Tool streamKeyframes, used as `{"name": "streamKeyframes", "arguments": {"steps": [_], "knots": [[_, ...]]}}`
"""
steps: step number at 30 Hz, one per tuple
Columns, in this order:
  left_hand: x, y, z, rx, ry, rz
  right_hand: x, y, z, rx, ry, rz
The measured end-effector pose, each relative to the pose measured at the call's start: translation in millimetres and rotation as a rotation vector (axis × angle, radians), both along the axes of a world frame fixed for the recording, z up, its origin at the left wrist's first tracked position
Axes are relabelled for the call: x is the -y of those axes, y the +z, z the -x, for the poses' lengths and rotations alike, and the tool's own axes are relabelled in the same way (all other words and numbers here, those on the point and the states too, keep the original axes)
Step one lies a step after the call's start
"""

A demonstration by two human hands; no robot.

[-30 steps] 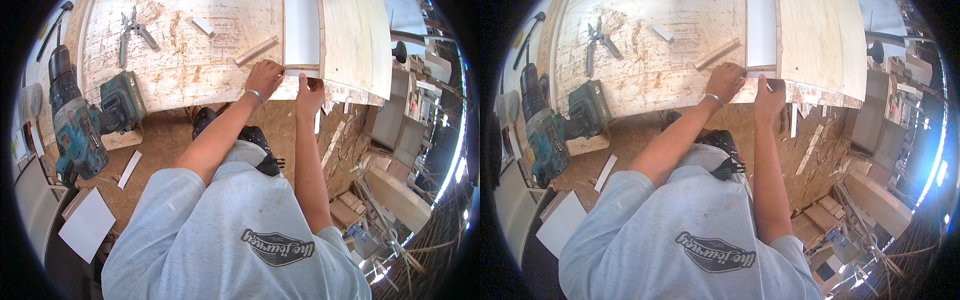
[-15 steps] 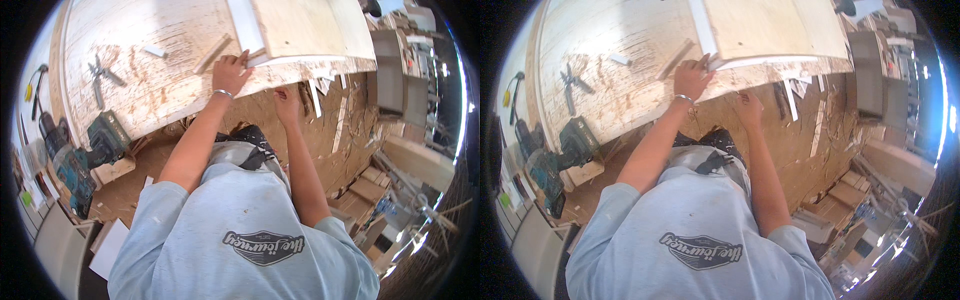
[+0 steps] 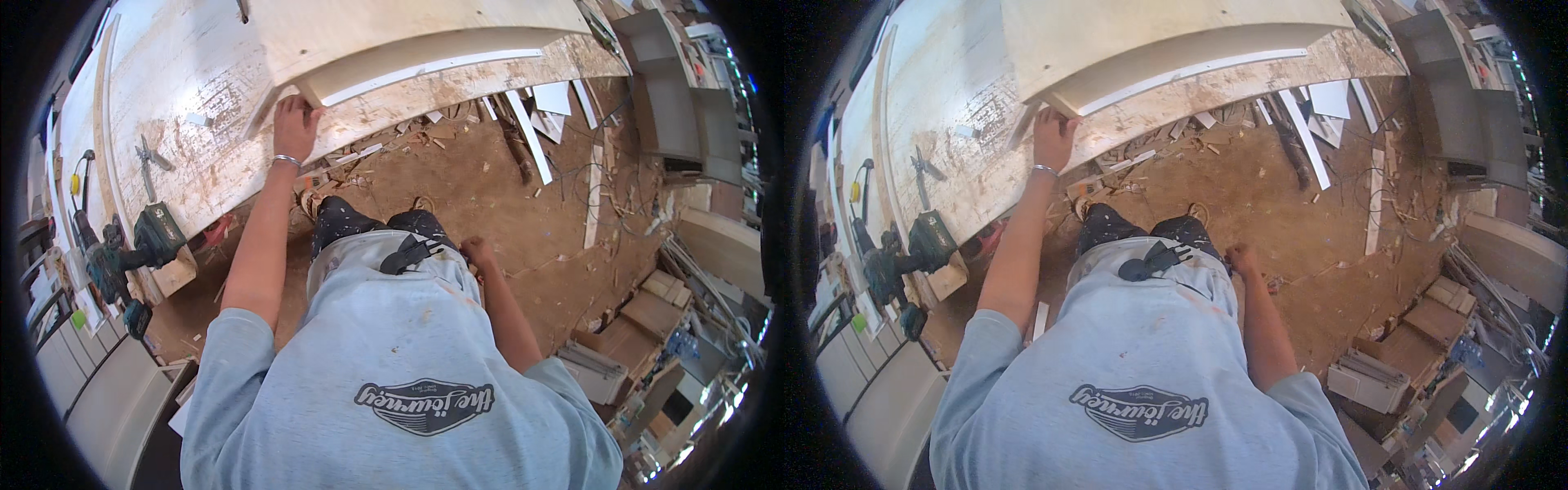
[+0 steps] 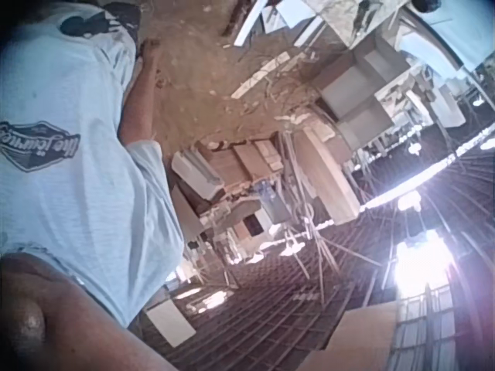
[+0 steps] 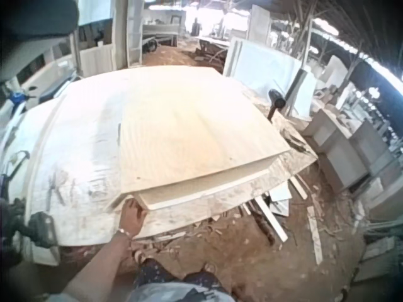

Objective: The person assembles a wooden cabinet by using a nail gun to secure wooden strips, then uses an angle grinder to trim white plastic edging, marks a new strip with a pencil, and cuts it with the grinder.

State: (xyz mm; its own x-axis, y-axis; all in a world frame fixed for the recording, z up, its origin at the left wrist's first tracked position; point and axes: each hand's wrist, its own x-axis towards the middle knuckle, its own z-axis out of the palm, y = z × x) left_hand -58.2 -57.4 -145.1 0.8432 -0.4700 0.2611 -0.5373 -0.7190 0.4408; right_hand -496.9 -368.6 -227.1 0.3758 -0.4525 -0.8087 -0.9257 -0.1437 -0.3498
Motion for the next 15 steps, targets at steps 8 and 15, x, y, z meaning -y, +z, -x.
{"name": "streamKeyframes", "arguments": {"steps": [8, 15], "knots": [[28, 37, 34, -0.093, 0.308, 0.074, 90, -180, 170, 0.214, -0.024, -0.181], [78, 39, 41, -0.123, 0.707, -0.022, 143, -80, 115, 0.170, -0.408, -0.308]]}}
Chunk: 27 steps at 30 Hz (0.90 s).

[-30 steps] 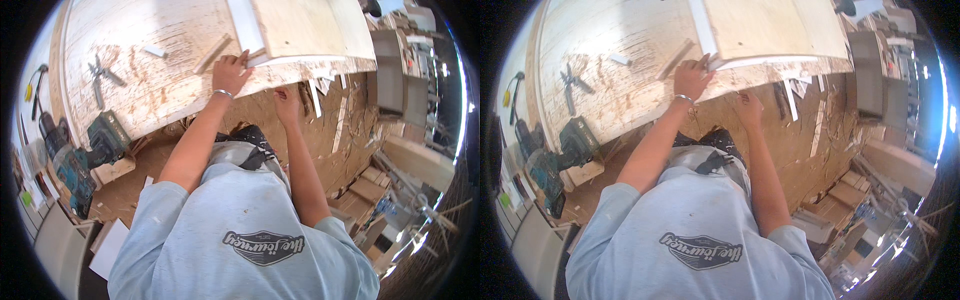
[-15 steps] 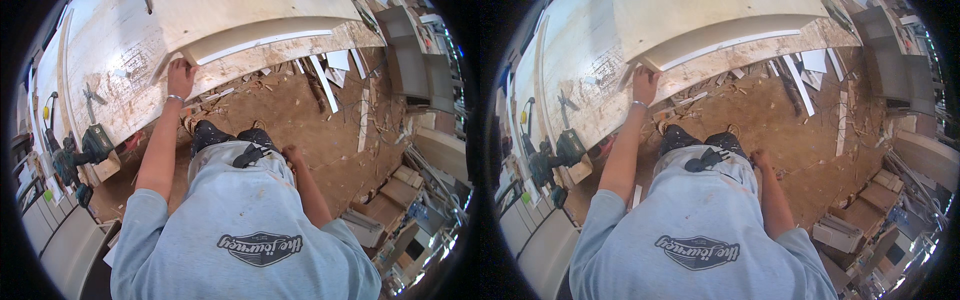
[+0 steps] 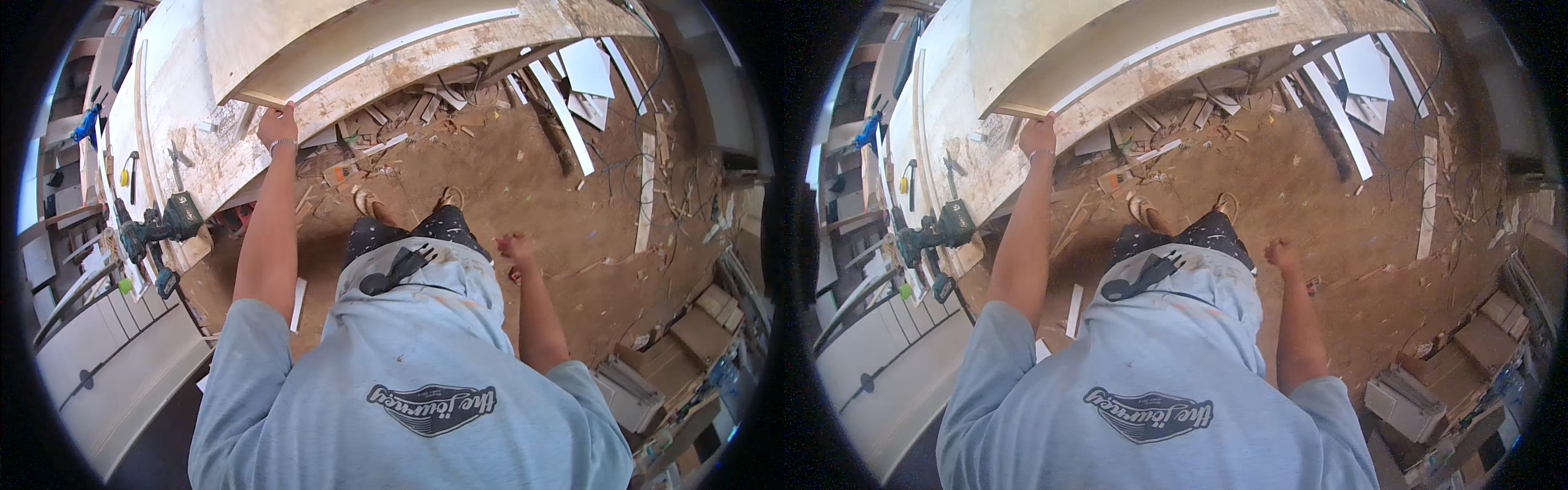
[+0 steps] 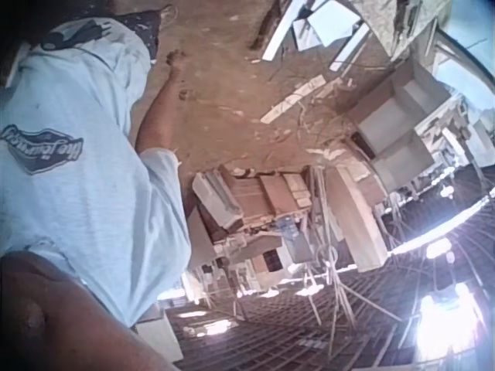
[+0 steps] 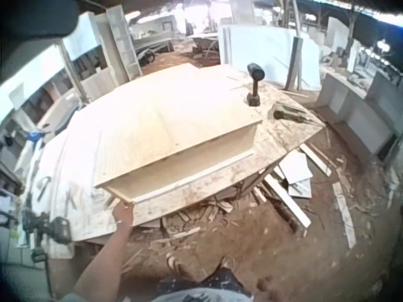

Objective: The person assembles a wooden cabinet by using a nail gun to secure wooden strips, then uses an angle grinder to trim white plastic edging, marks a new strip with a pencil, and cuts it with the grinder.

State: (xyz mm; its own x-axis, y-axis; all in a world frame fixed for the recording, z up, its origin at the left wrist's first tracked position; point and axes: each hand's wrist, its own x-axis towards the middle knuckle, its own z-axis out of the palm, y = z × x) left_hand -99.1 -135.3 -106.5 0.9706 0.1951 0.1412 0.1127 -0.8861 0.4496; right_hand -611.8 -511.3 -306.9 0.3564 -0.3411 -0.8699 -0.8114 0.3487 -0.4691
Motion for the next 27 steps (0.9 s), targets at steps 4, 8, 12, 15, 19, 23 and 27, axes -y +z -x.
{"name": "streamKeyframes", "arguments": {"steps": [4, 8, 12, 15, 19, 23, 27], "knots": [[22, 1, 1, -0.015, 0.195, -0.060, 0, 25, -17, 0.031, -0.102, 0.038], [30, -4, 3, 0.049, 0.305, 0.082, -20, 27, -5, -0.001, -0.026, 0.025], [37, -1, 6, 0.046, 0.328, 0.092, -35, 32, 16, -0.050, 0.061, 0.077], [36, -1, 5, 0.035, 0.305, 0.001, -44, 35, 26, -0.106, 0.033, 0.039], [29, -2, 0, -0.001, 0.332, 0.090, -34, -26, 54, -0.064, -0.002, -0.038], [29, -15, 1, 0.066, 0.353, 0.131, -26, 14, 11, -0.098, 0.001, -0.043], [37, 2, 8, 0.035, 0.346, 0.155, -15, 24, -16, -0.031, 0.079, 0.001]]}}
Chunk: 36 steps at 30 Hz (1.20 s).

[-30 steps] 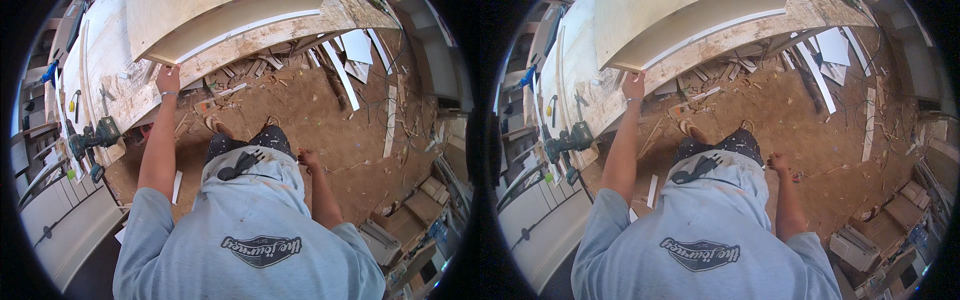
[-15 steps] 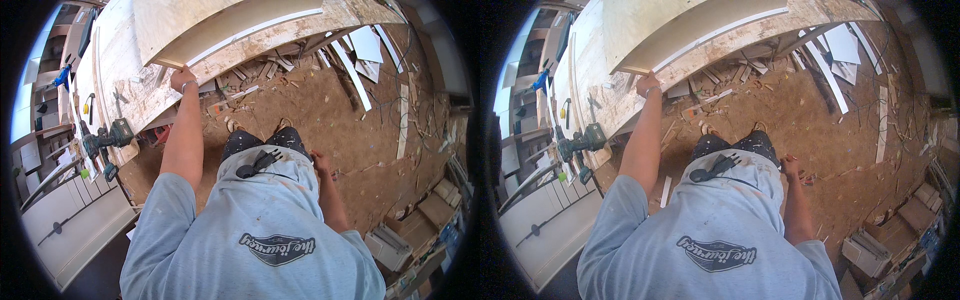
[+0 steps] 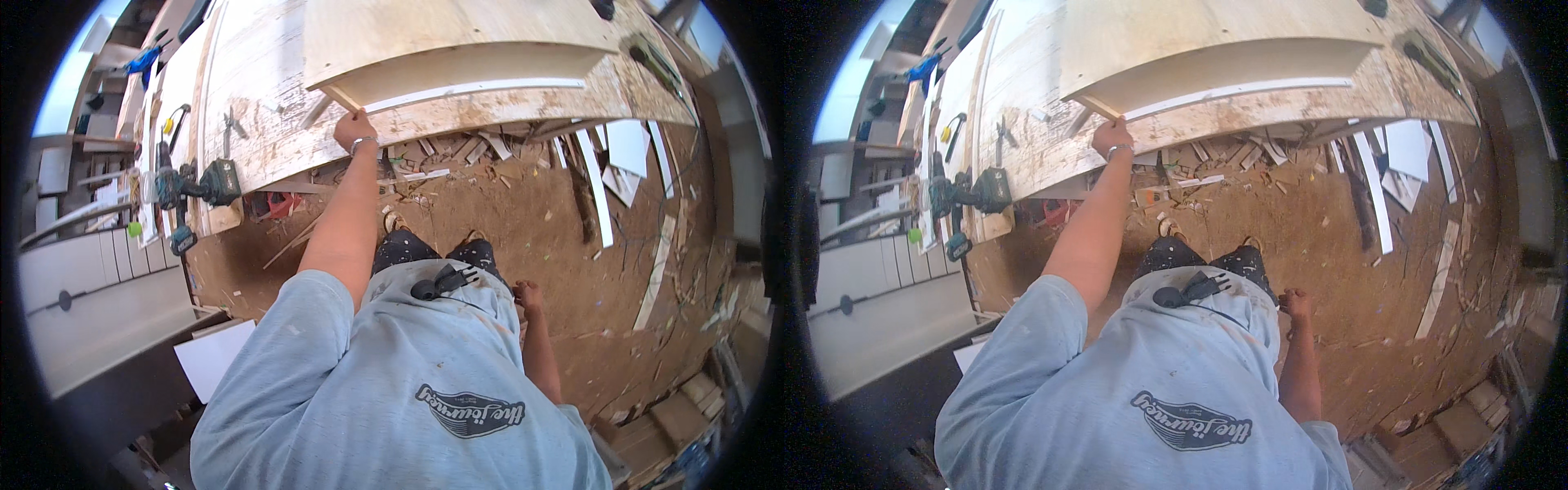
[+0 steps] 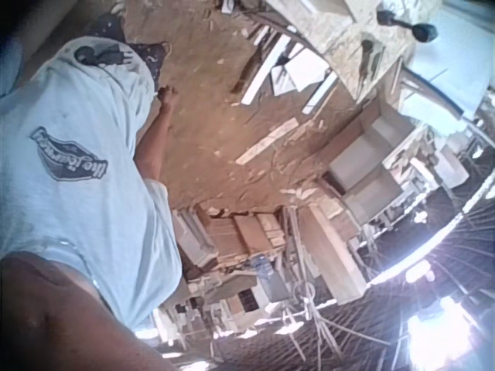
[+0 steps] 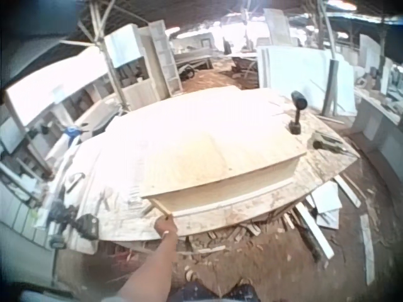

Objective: The person assembles a wooden cabinet by using a nail gun to secure wooden strips, then uses an angle grinder to trim white plastic edging, marks a new strip with a pencil, and cuts it with the grinder.

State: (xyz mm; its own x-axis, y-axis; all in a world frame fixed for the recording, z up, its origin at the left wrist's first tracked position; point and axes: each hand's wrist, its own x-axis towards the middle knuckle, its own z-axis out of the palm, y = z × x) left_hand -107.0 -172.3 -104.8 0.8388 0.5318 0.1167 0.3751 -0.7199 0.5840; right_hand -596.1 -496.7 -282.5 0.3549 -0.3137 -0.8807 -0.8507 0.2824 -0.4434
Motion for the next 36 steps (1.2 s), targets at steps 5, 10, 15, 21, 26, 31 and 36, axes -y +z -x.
{"name": "streamKeyframes", "arguments": {"steps": [5, 10, 15, 21, 26, 31, 36], "knots": [[-12, -8, 0, 0.038, -0.030, 0.074, 15, 14, -33, 0.033, 0.101, 0.000], [-14, 3, 3, 0.012, -0.092, 0.091, 28, 21, -52, 0.024, 0.136, 0.021], [-26, -3, -2, -0.055, -0.156, 0.040, 28, 19, -53, 0.039, 0.164, 0.027], [-24, 18, -1, -0.135, -0.167, 0.118, 6, 15, -56, 0.050, 0.154, 0.042], [-33, 29, -2, -0.245, -0.187, 0.113, 2, 21, -63, 0.048, 0.183, -0.017], [-31, 38, 0, -0.109, -0.174, 0.093, -11, 39, -64, -0.019, 0.253, 0.061], [-35, 54, 4, 0.406, -0.238, 0.161, -16, 40, -40, 0.024, 0.238, 0.065]]}}
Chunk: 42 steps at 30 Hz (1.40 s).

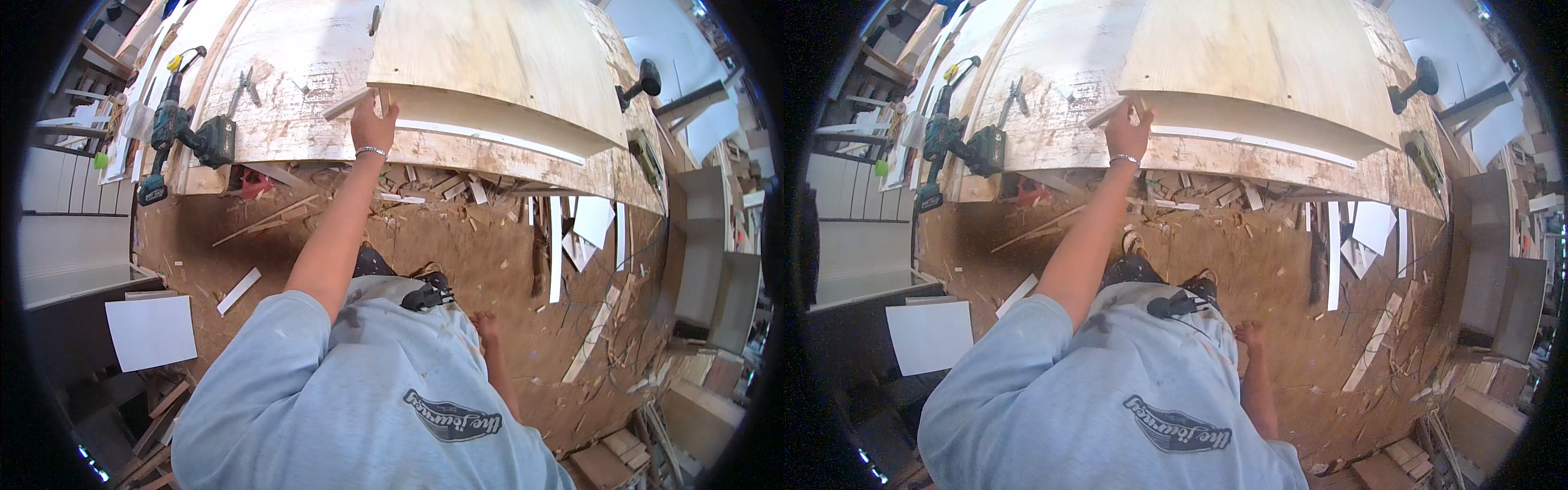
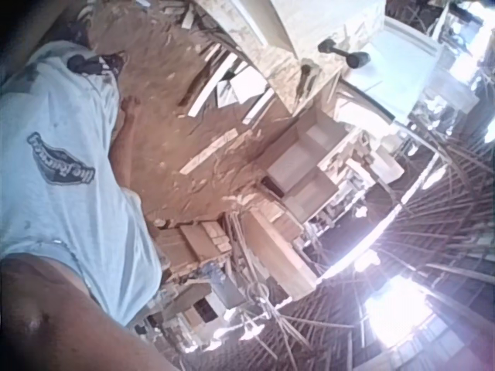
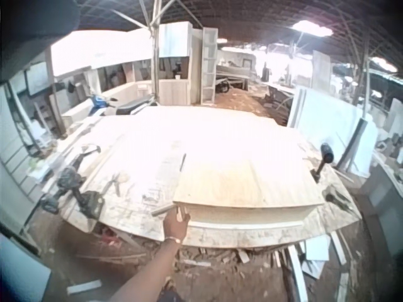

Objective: The person assembles a wooden cabinet by using a nail gun to secure wooden strips, then uses an angle grinder to trim white plastic edging, marks a new strip with a pencil, and cuts it with the grinder.

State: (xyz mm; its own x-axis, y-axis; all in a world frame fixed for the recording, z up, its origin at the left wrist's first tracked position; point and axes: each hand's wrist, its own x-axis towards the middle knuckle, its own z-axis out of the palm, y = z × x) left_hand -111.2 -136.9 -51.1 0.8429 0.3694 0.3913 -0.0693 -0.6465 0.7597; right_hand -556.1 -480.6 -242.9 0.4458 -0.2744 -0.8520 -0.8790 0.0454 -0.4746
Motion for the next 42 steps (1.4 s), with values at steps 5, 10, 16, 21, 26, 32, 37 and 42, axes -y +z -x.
{"name": "streamKeyframes", "arguments": {"steps": [5, 10, 16, 21, 26, 32, 37, 42], "knots": [[13, 29, 3, 0.008, 0.057, 0.031, -8, 0, 7, 0.022, 0.107, 0.054], [13, 28, 5, 0.039, 0.089, 0.066, 0, 0, -8, 0.208, 0.450, 0.178], [19, 30, 1, -0.001, 0.055, 0.084, 14, -35, -20, 0.089, 0.472, 0.214], [18, 37, 7, 0.003, 0.080, 0.071, 10, -11, -36, 0.001, 0.039, 0.001], [18, 39, 8, -0.082, 0.083, 0.080, 8, -8, -37, -0.014, 0.013, -0.034], [22, 29, 2, 0.004, 0.101, 0.054, -4, -7, -29, -0.025, 0.028, -0.009], [18, 12, -4, -0.010, 0.115, 0.102, 4, 2, -27, 0.000, 0.025, -0.009], [23, -4, 10, 0.076, 0.065, 0.148, 31, -18, -7, -0.008, -0.036, -0.031]]}}
